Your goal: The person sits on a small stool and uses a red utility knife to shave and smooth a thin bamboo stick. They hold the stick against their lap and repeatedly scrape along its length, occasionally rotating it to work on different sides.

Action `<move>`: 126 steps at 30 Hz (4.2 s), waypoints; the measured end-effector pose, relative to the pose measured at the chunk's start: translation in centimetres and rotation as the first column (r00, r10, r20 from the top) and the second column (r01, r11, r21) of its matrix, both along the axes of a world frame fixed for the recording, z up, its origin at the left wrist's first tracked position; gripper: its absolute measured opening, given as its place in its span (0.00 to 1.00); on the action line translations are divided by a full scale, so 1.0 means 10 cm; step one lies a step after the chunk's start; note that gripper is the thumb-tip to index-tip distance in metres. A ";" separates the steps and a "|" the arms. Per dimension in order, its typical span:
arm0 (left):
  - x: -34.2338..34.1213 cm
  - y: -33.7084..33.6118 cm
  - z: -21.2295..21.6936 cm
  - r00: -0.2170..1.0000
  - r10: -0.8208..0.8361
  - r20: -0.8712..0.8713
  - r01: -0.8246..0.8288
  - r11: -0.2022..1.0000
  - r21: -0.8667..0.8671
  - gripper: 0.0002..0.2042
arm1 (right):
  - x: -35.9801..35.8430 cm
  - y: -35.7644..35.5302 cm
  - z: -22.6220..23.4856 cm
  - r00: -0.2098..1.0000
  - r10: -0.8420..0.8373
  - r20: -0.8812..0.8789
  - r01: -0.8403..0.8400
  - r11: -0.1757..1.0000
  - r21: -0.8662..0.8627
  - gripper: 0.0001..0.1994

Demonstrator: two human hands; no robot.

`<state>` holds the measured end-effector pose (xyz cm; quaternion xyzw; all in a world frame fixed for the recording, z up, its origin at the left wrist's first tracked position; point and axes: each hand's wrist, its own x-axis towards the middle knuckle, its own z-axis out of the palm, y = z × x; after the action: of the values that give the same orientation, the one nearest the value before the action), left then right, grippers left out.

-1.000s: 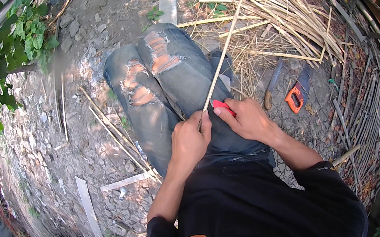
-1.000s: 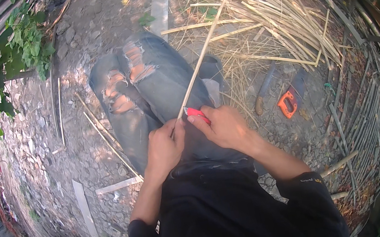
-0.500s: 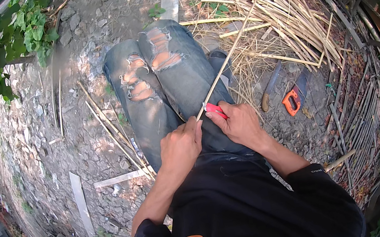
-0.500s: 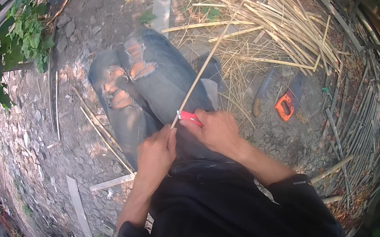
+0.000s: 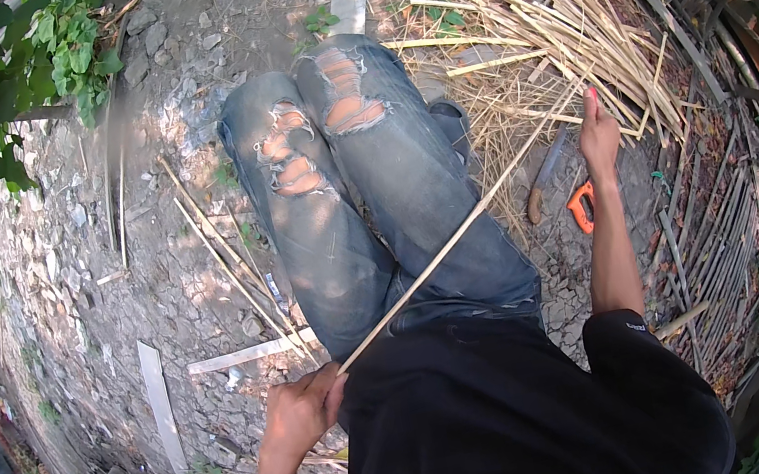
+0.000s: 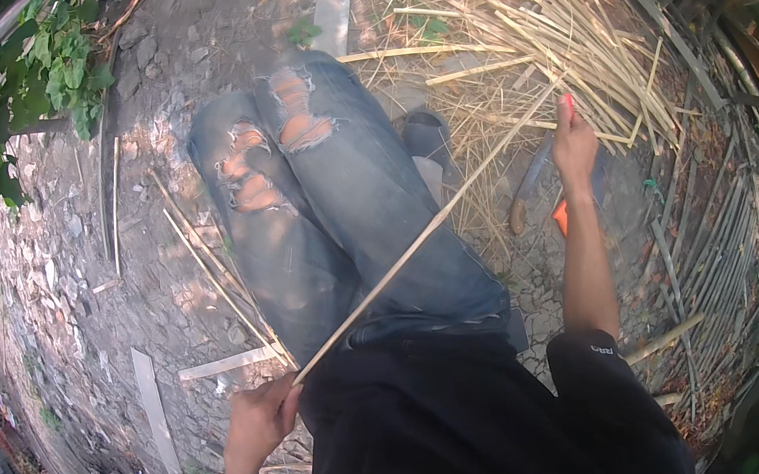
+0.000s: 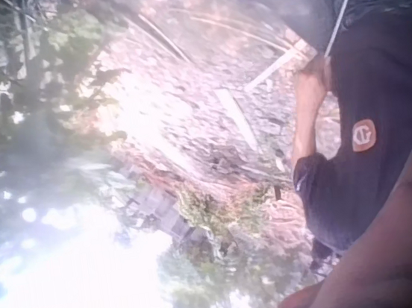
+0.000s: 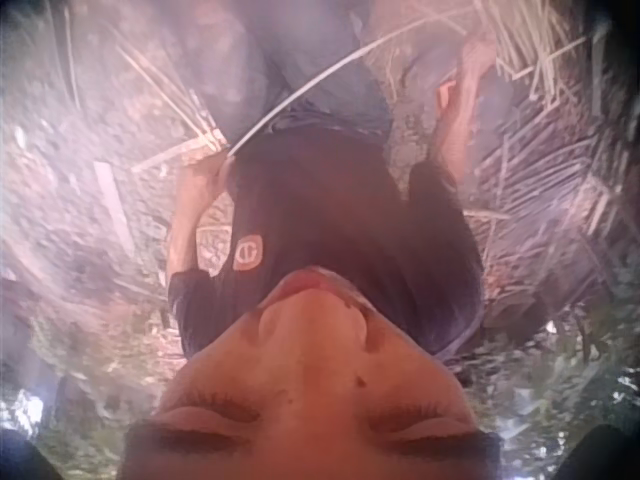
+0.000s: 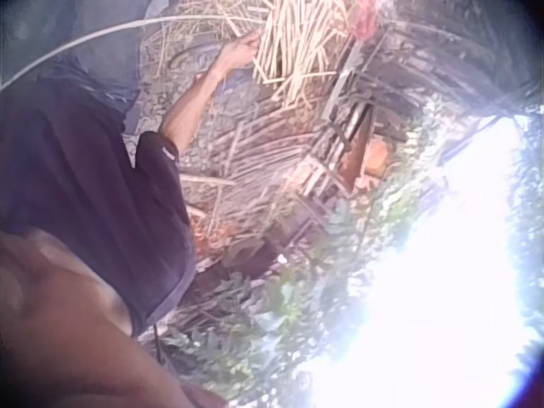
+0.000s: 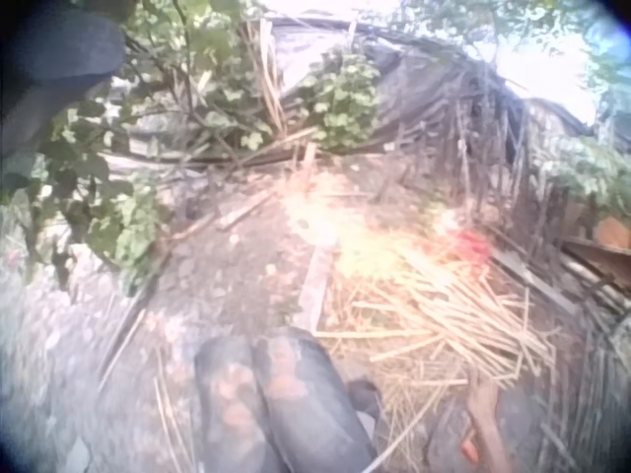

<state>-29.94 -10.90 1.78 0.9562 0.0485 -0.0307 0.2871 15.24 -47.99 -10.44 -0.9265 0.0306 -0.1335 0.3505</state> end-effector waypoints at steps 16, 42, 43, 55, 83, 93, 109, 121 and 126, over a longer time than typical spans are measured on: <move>1.32 -0.39 -0.40 0.946 0.323 -0.005 -0.271 0.787 -0.555 0.11 | -0.63 0.70 0.77 0.891 0.448 -0.078 -0.421 0.877 0.231 0.25; 1.50 -0.44 -0.23 0.955 0.294 -0.052 -0.288 0.864 -0.414 0.09 | -1.57 1.61 0.94 0.606 0.763 -0.227 -0.796 0.585 -0.159 0.26; 1.45 -0.43 -0.22 0.955 0.294 -0.041 -0.285 0.869 -0.404 0.09 | -1.59 1.61 0.93 0.602 0.767 -0.224 -0.799 0.579 -0.163 0.26; 0.88 -0.20 0.01 0.963 0.269 -0.002 -0.258 0.923 -0.285 0.07 | -1.22 1.69 0.82 0.637 0.771 0.010 -0.733 0.609 -0.304 0.27; 0.83 0.04 -0.37 0.986 -0.011 -0.165 -0.055 0.919 -0.390 0.09 | -0.46 1.12 0.73 0.803 0.521 -0.290 -0.174 0.670 0.722 0.15; 1.25 -0.46 -0.57 0.978 0.184 -0.098 -0.208 0.826 -0.524 0.15 | -0.90 1.38 0.96 0.795 0.596 -0.109 -0.575 0.799 0.178 0.24; 1.77 -0.65 -0.43 0.966 0.255 -0.037 -0.244 0.862 -0.445 0.09 | -1.62 1.33 0.74 0.641 0.711 -0.289 -0.754 0.654 -0.063 0.26; 0.74 -0.53 -0.15 0.959 0.252 -0.132 -0.279 0.924 -0.262 0.08 | -1.73 1.39 0.54 0.738 0.653 -0.170 -0.671 0.737 -0.086 0.25; 0.28 -0.50 -0.11 0.951 0.283 -0.126 -0.306 0.922 -0.237 0.09 | -1.83 1.44 0.60 0.697 0.717 -0.032 -0.713 0.686 -0.148 0.25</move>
<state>-27.19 -15.91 0.67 0.8910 0.2003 -0.0358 0.4059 -3.07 -33.58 -4.39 -0.8867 -0.3475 -0.0015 0.3050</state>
